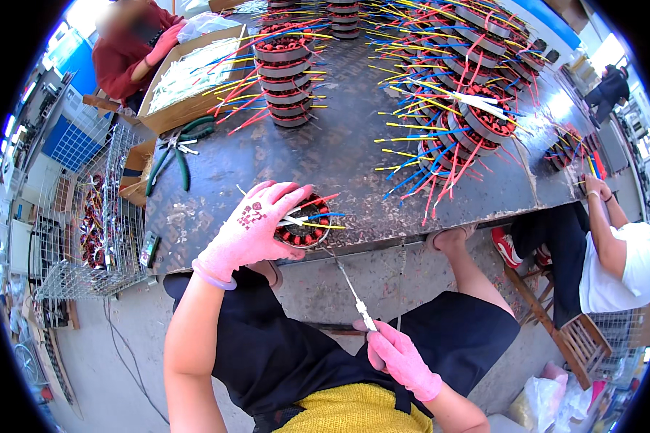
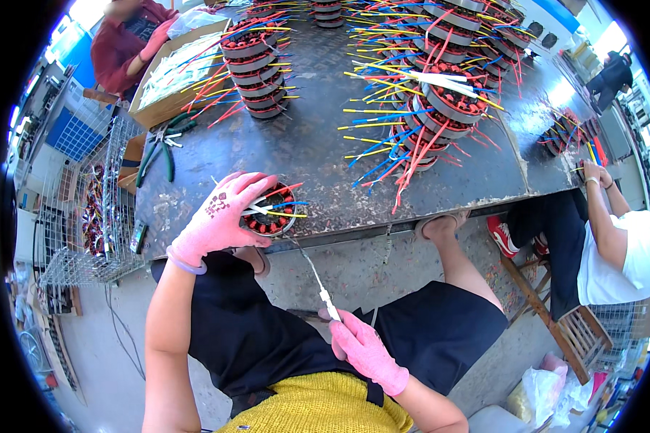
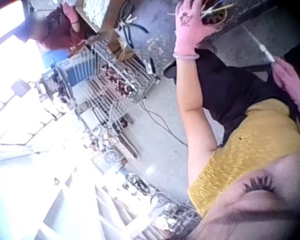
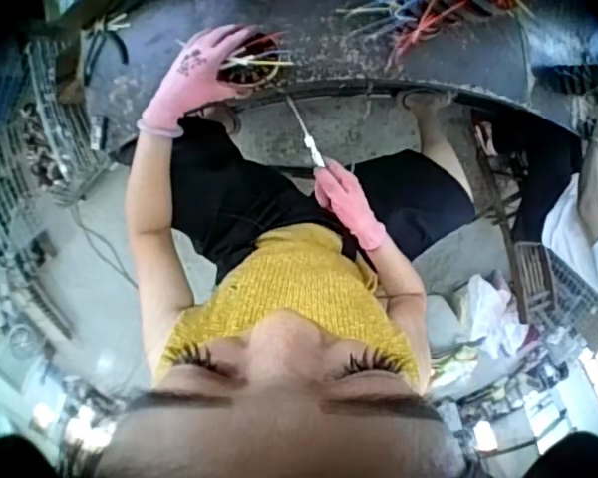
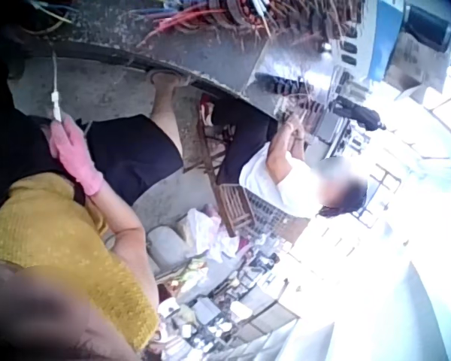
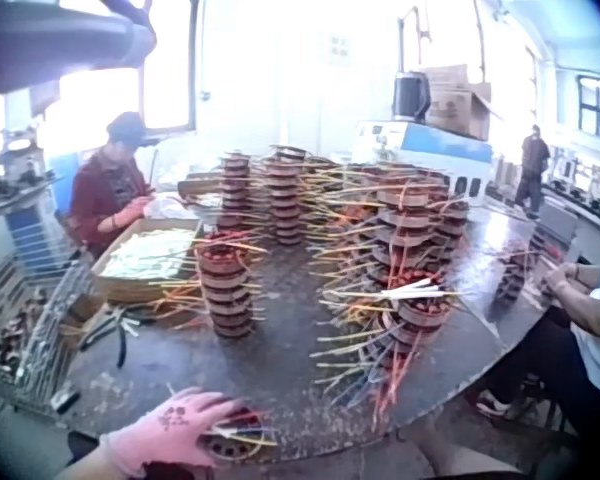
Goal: The person trims wires on a motor stator using pliers and then solders the wire ends with a soldering iron.
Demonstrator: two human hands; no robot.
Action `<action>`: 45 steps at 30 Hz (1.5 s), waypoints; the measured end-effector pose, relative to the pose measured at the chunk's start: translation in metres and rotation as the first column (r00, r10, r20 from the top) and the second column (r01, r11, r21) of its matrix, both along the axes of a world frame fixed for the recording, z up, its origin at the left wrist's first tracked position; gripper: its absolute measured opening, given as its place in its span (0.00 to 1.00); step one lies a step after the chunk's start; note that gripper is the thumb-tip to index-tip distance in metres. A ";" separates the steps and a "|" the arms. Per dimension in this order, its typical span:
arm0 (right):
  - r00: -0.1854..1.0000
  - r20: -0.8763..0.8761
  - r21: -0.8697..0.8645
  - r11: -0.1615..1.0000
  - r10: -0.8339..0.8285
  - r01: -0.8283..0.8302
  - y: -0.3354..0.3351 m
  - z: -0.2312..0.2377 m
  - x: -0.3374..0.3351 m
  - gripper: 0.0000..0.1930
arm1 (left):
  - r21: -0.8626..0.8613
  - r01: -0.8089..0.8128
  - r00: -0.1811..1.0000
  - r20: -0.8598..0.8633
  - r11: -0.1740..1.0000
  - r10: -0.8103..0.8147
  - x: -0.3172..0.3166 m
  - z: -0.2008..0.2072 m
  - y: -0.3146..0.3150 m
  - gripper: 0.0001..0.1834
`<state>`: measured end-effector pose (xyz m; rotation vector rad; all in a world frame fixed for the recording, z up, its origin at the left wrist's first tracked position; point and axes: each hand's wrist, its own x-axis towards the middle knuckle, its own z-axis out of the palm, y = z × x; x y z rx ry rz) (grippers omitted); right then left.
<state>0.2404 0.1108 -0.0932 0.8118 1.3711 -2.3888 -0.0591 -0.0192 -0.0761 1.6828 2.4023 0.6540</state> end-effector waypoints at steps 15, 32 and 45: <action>0.999 0.008 -0.014 0.999 -0.043 0.043 -0.007 0.000 -0.003 0.22 | -0.021 -0.005 0.999 0.036 1.000 0.006 -0.001 0.000 0.000 0.53; 0.999 -0.005 -0.040 0.998 -0.040 0.040 -0.005 -0.003 0.003 0.20 | -0.010 -0.011 1.000 0.000 1.000 0.011 0.003 0.001 0.002 0.52; 1.000 -0.012 0.037 0.999 0.002 -0.001 -0.005 -0.004 0.003 0.20 | -0.023 -0.020 1.000 0.004 1.000 0.020 0.004 0.002 0.000 0.52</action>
